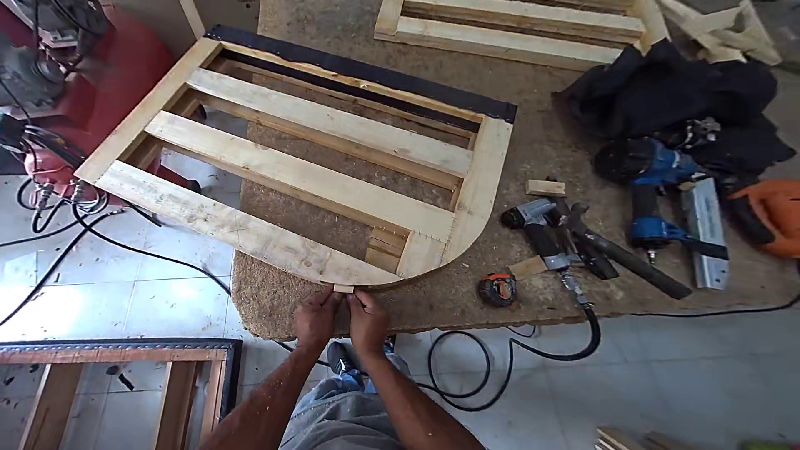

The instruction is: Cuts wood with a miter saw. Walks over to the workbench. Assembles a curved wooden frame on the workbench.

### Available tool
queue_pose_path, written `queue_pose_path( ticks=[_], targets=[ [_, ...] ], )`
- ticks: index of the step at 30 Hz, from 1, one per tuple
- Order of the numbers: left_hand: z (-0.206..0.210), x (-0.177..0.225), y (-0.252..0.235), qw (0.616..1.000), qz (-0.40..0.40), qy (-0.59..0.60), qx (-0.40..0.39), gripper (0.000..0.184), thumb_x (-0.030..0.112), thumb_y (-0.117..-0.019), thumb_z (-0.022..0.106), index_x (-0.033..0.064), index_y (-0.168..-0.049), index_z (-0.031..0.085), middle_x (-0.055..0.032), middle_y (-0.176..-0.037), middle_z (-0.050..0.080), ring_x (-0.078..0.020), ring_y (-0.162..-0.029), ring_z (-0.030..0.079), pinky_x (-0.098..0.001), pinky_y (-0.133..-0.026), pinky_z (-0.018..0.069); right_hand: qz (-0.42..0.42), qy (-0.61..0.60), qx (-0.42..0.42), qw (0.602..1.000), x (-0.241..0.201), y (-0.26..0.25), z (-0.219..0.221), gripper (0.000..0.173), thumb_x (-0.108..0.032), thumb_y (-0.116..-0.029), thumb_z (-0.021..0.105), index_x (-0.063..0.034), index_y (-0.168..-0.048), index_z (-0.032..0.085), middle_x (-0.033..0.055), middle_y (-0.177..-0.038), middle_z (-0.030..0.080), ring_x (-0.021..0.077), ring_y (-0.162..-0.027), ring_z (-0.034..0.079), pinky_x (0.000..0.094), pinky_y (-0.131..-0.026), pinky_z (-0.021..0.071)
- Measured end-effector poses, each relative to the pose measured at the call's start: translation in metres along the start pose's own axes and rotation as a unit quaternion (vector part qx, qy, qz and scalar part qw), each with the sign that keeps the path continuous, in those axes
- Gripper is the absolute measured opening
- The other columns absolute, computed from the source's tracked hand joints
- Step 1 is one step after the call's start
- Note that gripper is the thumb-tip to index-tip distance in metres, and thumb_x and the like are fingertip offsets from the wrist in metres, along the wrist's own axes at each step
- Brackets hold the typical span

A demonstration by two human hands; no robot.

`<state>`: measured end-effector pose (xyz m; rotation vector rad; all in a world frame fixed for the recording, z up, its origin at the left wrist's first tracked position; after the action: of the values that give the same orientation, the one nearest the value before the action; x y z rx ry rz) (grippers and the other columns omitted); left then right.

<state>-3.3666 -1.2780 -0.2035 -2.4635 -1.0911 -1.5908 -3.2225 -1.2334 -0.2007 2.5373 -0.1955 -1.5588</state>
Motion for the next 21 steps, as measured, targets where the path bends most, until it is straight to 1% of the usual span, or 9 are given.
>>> queue_pose_path(
  ticks=[2, 4, 7, 10, 14, 16, 18, 21],
  targets=[
    [0.0, 0.0, 0.0, 1.0, 0.006, -0.004, 0.011, 0.027, 0.027, -0.0978, 0.071, 0.0147, -0.122, 0.077, -0.0026, -0.107, 0.077, -0.0161, -0.097, 0.073, -0.0458, -0.093, 0.0585, -0.007, -0.003, 0.001, 1.0, 0.0, -0.0004, 0.0004, 0.016, -0.019, -0.0973, 0.07, -0.0111, -0.104, 0.082, 0.0043, -0.092, 0.079, 0.0145, -0.087, 0.075, 0.0416, -0.086, 0.0606],
    [0.0, 0.0, 0.0004, 1.0, 0.001, -0.011, 0.02, 0.028, 0.028, -0.0976, 0.071, 0.0151, -0.121, 0.077, -0.0029, -0.103, 0.077, -0.0161, -0.092, 0.073, -0.0457, -0.09, 0.0593, -0.006, 0.003, -0.002, 1.0, -0.0013, -0.0003, 0.0005, 0.016, -0.02, -0.0972, 0.07, -0.0113, -0.104, 0.082, 0.0047, -0.093, 0.079, 0.0153, -0.088, 0.075, 0.0424, -0.087, 0.0604],
    [0.0011, 0.0012, -0.0003, 0.999, -0.008, -0.038, 0.013, 0.028, 0.03, -0.0995, 0.068, 0.0158, -0.123, 0.076, -0.0029, -0.099, 0.078, -0.0169, -0.09, 0.074, -0.0472, -0.089, 0.0596, -0.009, 0.013, -0.005, 1.0, -0.0013, -0.0003, 0.0004, 0.017, -0.02, -0.0979, 0.07, -0.011, -0.105, 0.082, 0.0053, -0.095, 0.079, 0.0167, -0.091, 0.075, 0.0438, -0.089, 0.0597],
    [0.0023, -0.0001, -0.0017, 0.999, -0.003, -0.054, 0.007, 0.028, 0.031, -0.1009, 0.066, 0.0161, -0.123, 0.076, -0.0028, -0.096, 0.078, -0.0178, -0.088, 0.074, -0.0486, -0.087, 0.0597, -0.016, 0.022, -0.006, 1.0, 0.0, -0.0005, 0.0012, 0.016, -0.021, -0.0981, 0.07, -0.0113, -0.104, 0.082, 0.0046, -0.094, 0.079, 0.0168, -0.09, 0.075, 0.0445, -0.089, 0.0596],
    [0.0025, -0.0018, -0.0037, 0.999, 0.007, -0.046, 0.001, 0.025, 0.03, -0.1014, 0.066, 0.0161, -0.118, 0.078, -0.0015, -0.09, 0.078, -0.0154, -0.082, 0.074, -0.0461, -0.083, 0.0609, -0.025, 0.015, -0.006, 1.0, 0.0009, -0.001, 0.0009, 0.016, -0.021, -0.0972, 0.071, -0.0103, -0.102, 0.082, 0.0043, -0.093, 0.079, 0.0161, -0.088, 0.075, 0.0428, -0.087, 0.0604],
    [0.0024, -0.0015, -0.0036, 0.999, 0.013, -0.05, 0.004, 0.025, 0.03, -0.1013, 0.066, 0.0161, -0.118, 0.078, -0.0014, -0.09, 0.078, -0.0153, -0.082, 0.074, -0.0462, -0.083, 0.0608, -0.019, 0.014, -0.013, 1.0, 0.0006, -0.0012, 0.0009, 0.017, -0.022, -0.0979, 0.07, -0.0101, -0.103, 0.081, 0.0049, -0.094, 0.079, 0.0168, -0.09, 0.075, 0.0437, -0.088, 0.0596],
    [0.0023, -0.0001, -0.0039, 0.998, 0.009, -0.066, 0.004, 0.027, 0.033, -0.1017, 0.065, 0.0175, -0.119, 0.078, -0.0019, -0.092, 0.078, -0.0171, -0.083, 0.074, -0.0484, -0.084, 0.0603, -0.015, 0.017, -0.019, 1.0, 0.0006, -0.0018, 0.001, 0.017, -0.023, -0.0988, 0.07, -0.0114, -0.103, 0.082, 0.0039, -0.093, 0.079, 0.0161, -0.088, 0.074, 0.0436, -0.087, 0.0598],
    [0.003, 0.0028, -0.0058, 0.997, -0.003, -0.078, -0.006, 0.028, 0.036, -0.1029, 0.063, 0.0186, -0.117, 0.078, -0.0018, -0.089, 0.077, -0.0172, -0.081, 0.073, -0.0494, -0.082, 0.06, -0.018, 0.03, -0.014, 0.999, 0.0006, -0.0027, 0.0017, 0.017, -0.024, -0.0994, 0.069, -0.0122, -0.101, 0.081, 0.0036, -0.091, 0.078, 0.0168, -0.086, 0.074, 0.0448, -0.085, 0.0598]
  ],
)
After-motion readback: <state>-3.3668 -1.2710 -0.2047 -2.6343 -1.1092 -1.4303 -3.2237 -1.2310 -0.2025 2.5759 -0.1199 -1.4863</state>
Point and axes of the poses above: each hand's wrist, its own y-axis away from the middle knuckle, its own z-axis out of the palm, x = y × z, the point moved 6 cm from there along -y, towards the middle knuckle
